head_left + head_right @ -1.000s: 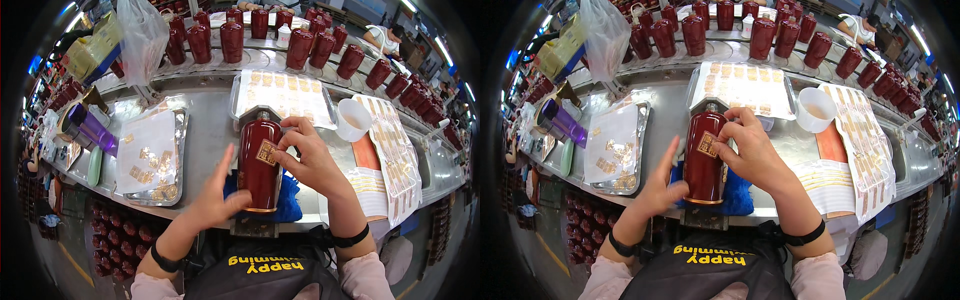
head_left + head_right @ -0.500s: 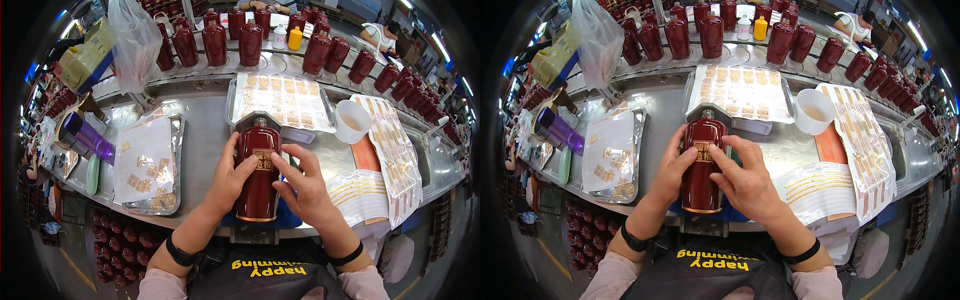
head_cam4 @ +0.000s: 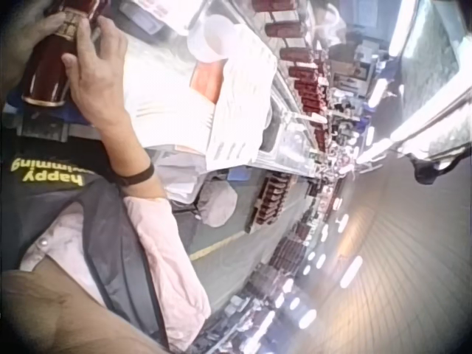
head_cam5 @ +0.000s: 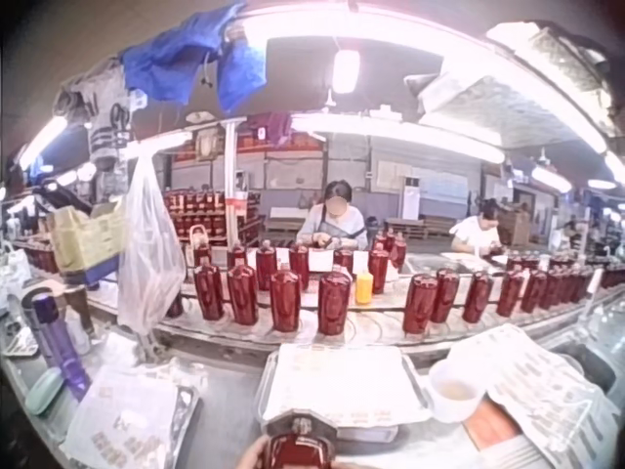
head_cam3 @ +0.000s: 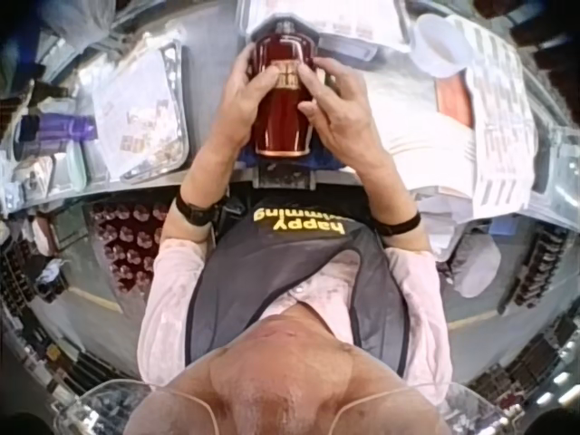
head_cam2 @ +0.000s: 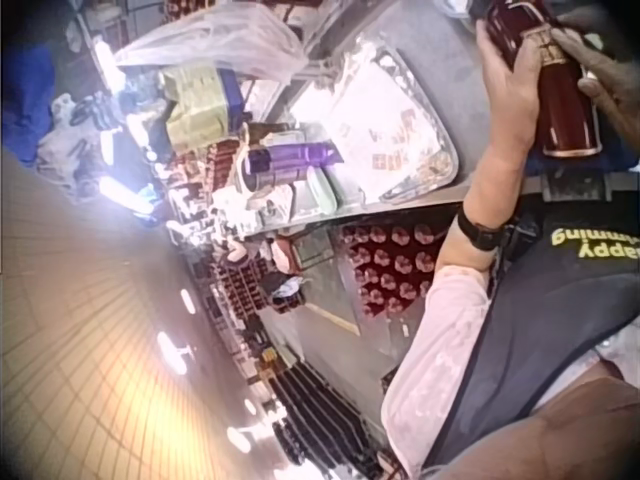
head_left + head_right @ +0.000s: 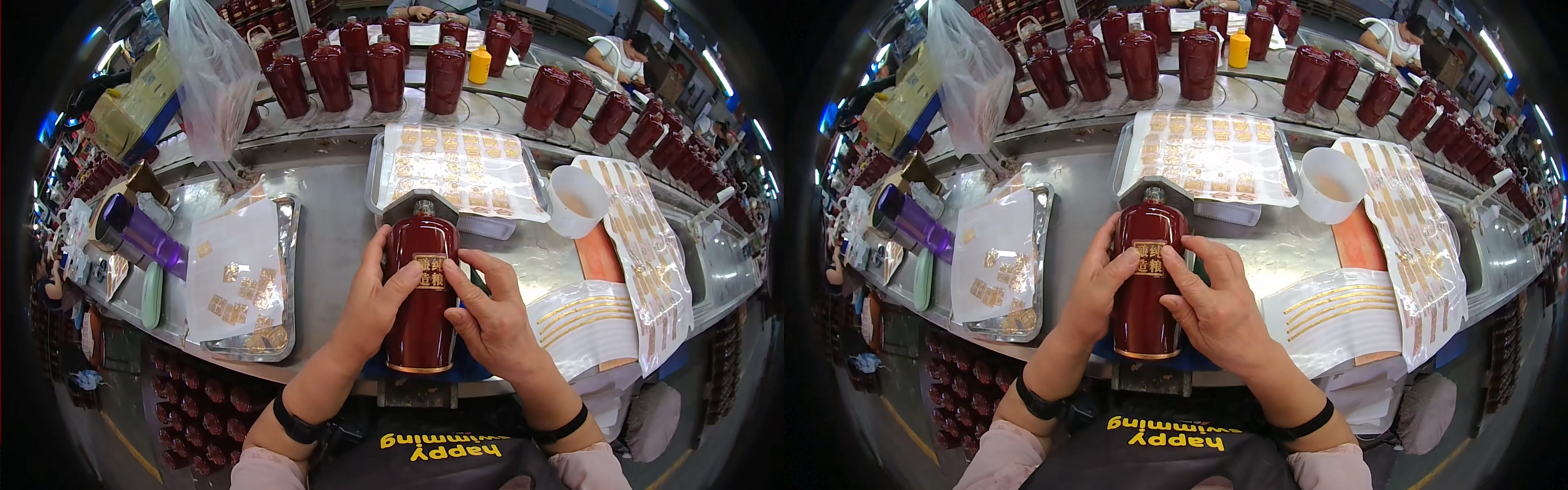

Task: Applying decorative labels and gold foil to glass bottles on a production line.

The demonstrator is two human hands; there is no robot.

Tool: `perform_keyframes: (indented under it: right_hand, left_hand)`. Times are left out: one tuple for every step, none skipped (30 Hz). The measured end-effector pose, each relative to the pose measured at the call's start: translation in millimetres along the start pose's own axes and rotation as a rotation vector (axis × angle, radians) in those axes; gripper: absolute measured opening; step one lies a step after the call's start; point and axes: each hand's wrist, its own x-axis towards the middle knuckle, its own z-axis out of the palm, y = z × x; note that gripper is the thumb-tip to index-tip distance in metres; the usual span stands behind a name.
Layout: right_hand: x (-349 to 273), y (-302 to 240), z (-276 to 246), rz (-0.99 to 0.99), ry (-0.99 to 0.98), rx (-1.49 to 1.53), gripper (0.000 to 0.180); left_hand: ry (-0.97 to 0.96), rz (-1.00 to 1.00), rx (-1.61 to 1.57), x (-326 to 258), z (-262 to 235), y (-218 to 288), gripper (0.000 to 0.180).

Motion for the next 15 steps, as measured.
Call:
perform_keyframes:
  right_hand:
    - [0.5, -0.1, 0.9, 0.005, -0.002, 0.0, 0.05]
    - [0.8, -1.2, 1.9, 0.005, 0.0, 0.0, 0.05]
    - [0.6, -2.8, 2.5, 0.014, 0.002, 0.013, 0.05]
    - [0.6, -3.6, 3.0, 0.023, 0.003, 0.026, 0.05]
    - [1.6, -2.8, 3.4, 0.022, 0.004, 0.026, 0.05]
    - [2.2, -2.3, 3.8, 0.015, 0.002, 0.018, 0.05]
    - [2.2, -2.1, 4.3, 0.008, -0.001, 0.01, 0.05]
    - [1.2, -2.3, 5.0, 0.01, -0.003, 0.012, 0.05]
    - [2.6, -2.4, 5.8, 0.017, -0.003, 0.021, 0.049]
    - [3.8, -2.6, 6.5, 0.024, -0.003, 0.03, 0.049]
    - [4.9, -2.9, 7.0, 0.024, -0.002, 0.028, 0.049]
    - [4.9, -3.2, 7.2, 0.023, -0.011, 0.023, 0.049]
    - [4.7, -3.5, 7.3, 0.023, -0.019, 0.016, 0.05]
    - [4.4, -3.6, 7.6, 0.025, -0.02, 0.016, 0.05]
    - [5.1, -4.0, 9.4, 0.042, 0.042, 0.007, 0.049]
  left_hand:
    - [-0.006, -0.007, -0.005, 0.4, -1.0, 0.8, 0.074]
    - [-0.011, -0.014, -0.01, 0.7, -2.0, 1.5, 0.074]
    - [-0.011, -0.013, -0.009, 0.3, -1.9, 1.7, 0.074]
    - [0.0, -0.015, -0.076, -0.1, -1.6, 1.8, 0.075]
    - [0.012, -0.016, -0.144, -0.3, -1.4, 2.2, 0.075]
    - [0.013, -0.019, -0.144, -0.8, -1.4, 3.6, 0.075]
    - [-0.002, -0.029, -0.136, -0.8, -1.3, 5.6, 0.075]
    - [-0.017, -0.04, -0.129, -1.4, -1.7, 6.3, 0.076]
    - [-0.018, -0.039, -0.129, -0.3, -3.7, 6.0, 0.076]
    - [-0.02, -0.037, -0.085, 0.8, -6.0, 4.4, 0.076]
    - [-0.021, -0.035, -0.042, 2.0, -7.9, 3.0, 0.076]
    - [-0.021, -0.036, -0.043, 2.1, -8.5, 1.4, 0.076]
    - [-0.014, -0.029, -0.054, 2.4, -9.0, -0.1, 0.077]
    - [-0.006, -0.023, -0.066, 2.5, -9.3, -0.9, 0.077]
    - [-0.006, -0.026, -0.065, 3.0, -10.7, -0.2, 0.077]
